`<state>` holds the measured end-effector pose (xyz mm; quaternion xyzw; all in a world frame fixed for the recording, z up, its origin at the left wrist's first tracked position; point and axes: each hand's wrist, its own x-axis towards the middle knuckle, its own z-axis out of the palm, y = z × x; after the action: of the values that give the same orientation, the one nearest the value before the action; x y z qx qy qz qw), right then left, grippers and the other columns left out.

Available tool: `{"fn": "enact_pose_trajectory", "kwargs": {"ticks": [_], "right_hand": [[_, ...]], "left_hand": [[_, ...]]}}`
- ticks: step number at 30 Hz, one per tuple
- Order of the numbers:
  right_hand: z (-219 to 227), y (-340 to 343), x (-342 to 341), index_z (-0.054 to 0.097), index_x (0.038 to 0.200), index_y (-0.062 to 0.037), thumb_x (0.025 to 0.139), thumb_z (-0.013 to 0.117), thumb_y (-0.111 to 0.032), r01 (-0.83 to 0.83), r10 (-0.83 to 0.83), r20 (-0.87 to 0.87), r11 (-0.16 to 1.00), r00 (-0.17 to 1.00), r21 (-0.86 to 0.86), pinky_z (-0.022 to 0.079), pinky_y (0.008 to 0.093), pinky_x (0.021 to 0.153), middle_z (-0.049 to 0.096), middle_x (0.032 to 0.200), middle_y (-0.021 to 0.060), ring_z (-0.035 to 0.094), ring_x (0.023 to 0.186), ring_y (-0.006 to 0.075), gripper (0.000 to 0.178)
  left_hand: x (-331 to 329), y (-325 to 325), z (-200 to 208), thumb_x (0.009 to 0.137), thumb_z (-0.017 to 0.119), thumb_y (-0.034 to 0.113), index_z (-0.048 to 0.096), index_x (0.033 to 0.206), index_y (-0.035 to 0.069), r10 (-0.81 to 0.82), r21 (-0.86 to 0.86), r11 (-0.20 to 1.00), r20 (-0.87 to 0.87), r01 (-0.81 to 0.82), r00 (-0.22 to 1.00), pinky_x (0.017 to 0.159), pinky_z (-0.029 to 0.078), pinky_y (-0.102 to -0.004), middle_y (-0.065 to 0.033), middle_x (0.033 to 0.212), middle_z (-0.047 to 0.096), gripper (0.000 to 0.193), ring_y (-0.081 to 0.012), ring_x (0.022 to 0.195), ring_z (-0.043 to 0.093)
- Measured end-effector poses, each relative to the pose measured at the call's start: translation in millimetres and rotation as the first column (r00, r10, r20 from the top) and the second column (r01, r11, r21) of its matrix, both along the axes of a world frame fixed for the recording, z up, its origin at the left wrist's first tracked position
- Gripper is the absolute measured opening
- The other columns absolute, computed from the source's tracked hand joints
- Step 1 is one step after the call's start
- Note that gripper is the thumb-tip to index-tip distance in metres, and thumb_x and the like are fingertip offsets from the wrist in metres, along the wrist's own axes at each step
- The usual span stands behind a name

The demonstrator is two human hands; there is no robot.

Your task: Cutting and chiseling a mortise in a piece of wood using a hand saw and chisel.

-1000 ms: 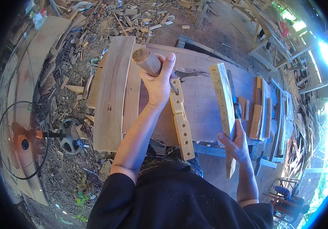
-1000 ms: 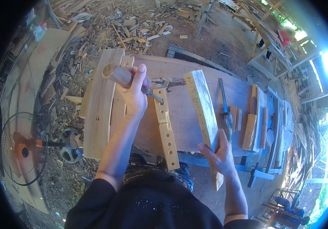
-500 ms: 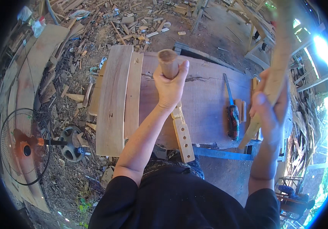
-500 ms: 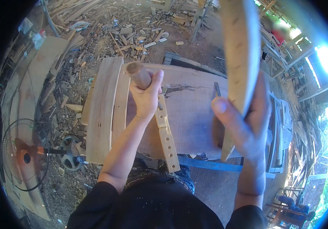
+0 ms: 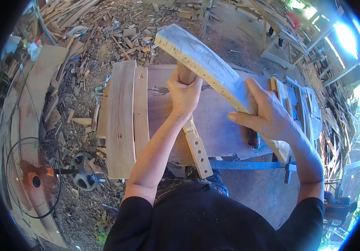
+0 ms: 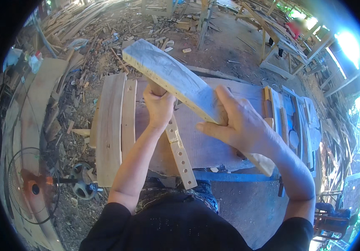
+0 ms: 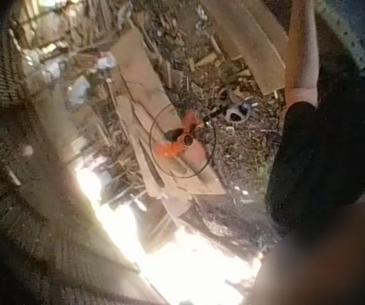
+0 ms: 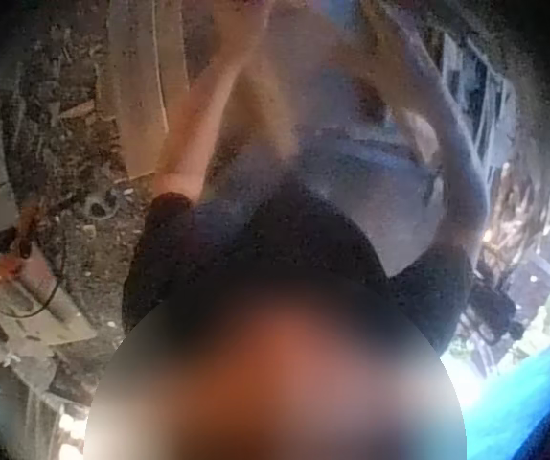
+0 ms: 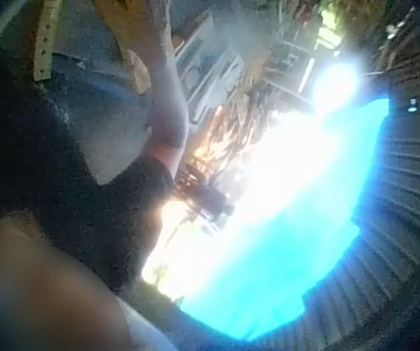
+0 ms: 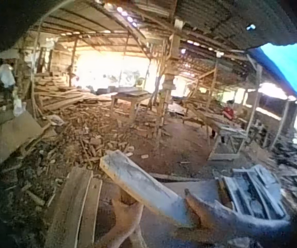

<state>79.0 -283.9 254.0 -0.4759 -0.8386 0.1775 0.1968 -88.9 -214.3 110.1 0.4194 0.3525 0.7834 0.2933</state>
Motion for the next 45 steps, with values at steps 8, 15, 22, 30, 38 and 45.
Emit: {"fn": "enact_pose_trajectory", "kwargs": {"ticks": [8, 15, 22, 30, 38, 45], "right_hand": [[-20.3, 0.7, 0.4, 0.049, 0.109, -0.001, 0.078, 0.077, -0.027, -0.016, 0.025, -0.233, 0.999, 0.972, 0.039, 0.046, 0.0326, 0.058, 0.061, 0.073, 0.0107, 0.061, 0.065, 0.0195, 0.049], [-12.2, -15.2, -1.3, 0.047, 0.103, 0.0, 0.078, 0.078, -0.032, 0.056, -0.095, -0.503, 0.994, 0.859, -0.093, 0.043, 0.0373, 0.056, 0.058, 0.068, 0.0146, 0.06, 0.06, 0.0282, 0.051], [-69.1, -5.6, 31.2, 0.05, 0.1, 0.0, 0.077, 0.079, -0.037, 0.16, -0.177, -0.065, 0.965, 0.982, -0.21, 0.044, 0.0392, 0.061, 0.058, 0.069, 0.0147, 0.062, 0.065, 0.0267, 0.053], [-232.6, -5.3, 55.6, 0.053, 0.1, 0.0012, 0.077, 0.075, -0.039, 0.527, -0.521, 0.094, 0.847, 0.849, -0.07, 0.048, 0.043, 0.076, 0.055, 0.103, 0.0202, 0.06, 0.092, 0.0341, 0.052], [-187.5, 15.1, 13.3, 0.064, 0.11, -0.0057, 0.084, 0.063, -0.041, 0.454, -0.434, 0.328, 0.891, 0.839, 0.018, 0.045, 0.0524, 0.083, 0.056, 0.116, 0.0195, 0.053, 0.107, 0.0375, 0.044], [-177.8, 47.3, 31.7, 0.063, 0.105, -0.0072, 0.08, 0.063, -0.031, -0.071, 0.071, 0.006, 0.979, 0.997, 0.193, 0.05, 0.0409, 0.078, 0.064, 0.109, 0.0121, 0.063, 0.099, 0.0272, 0.034]], "left_hand": [[-6.2, -5.0, -5.0, 0.085, 0.067, 0.004, 0.056, 0.077, 0.005, -0.118, -0.129, 0.984, 0.017, 0.119, 0.993, 0.052, 0.039, -0.0226, 0.0043, 0.065, 0.056, 0.014, -0.0029, 0.058, 0.049], [-11.4, -14.1, -12.6, 0.084, 0.068, 0.002, 0.058, 0.082, 0.005, -0.105, -0.162, 0.982, -0.046, 0.096, 0.993, 0.058, 0.045, -0.0216, 0.0024, 0.076, 0.061, 0.011, -0.0039, 0.063, 0.055], [-25.6, -19.6, -16.6, 0.085, 0.07, 0.006, 0.053, 0.08, 0.007, -0.021, -0.158, 0.986, 0.187, 0.052, 0.982, 0.048, 0.041, -0.0236, -0.0001, 0.063, 0.055, 0.018, -0.008, 0.052, 0.052], [-57.0, -26.3, -1.1, 0.086, 0.07, 0.009, 0.048, 0.08, 0.008, 0.063, -0.035, 0.998, 0.404, -0.053, 0.913, 0.054, 0.041, -0.0279, 0.0003, 0.058, 0.047, 0.023, -0.011, 0.052, 0.046], [-82.3, -45.3, -31.5, 0.085, 0.064, 0.011, 0.051, 0.087, 0.008, 0.142, -0.236, 0.971, 0.444, -0.038, 0.885, 0.055, 0.041, -0.0257, 0.0011, 0.064, 0.047, 0.014, -0.0098, 0.057, 0.048], [-121.2, -38.9, -37.8, 0.089, 0.064, 0.015, 0.046, 0.07, 0.012, -0.118, -0.101, 0.975, 0.506, 0.195, 0.854, 0.057, 0.035, -0.0231, 0.0027, 0.062, 0.037, 0.027, -0.0094, 0.059, 0.041]]}}
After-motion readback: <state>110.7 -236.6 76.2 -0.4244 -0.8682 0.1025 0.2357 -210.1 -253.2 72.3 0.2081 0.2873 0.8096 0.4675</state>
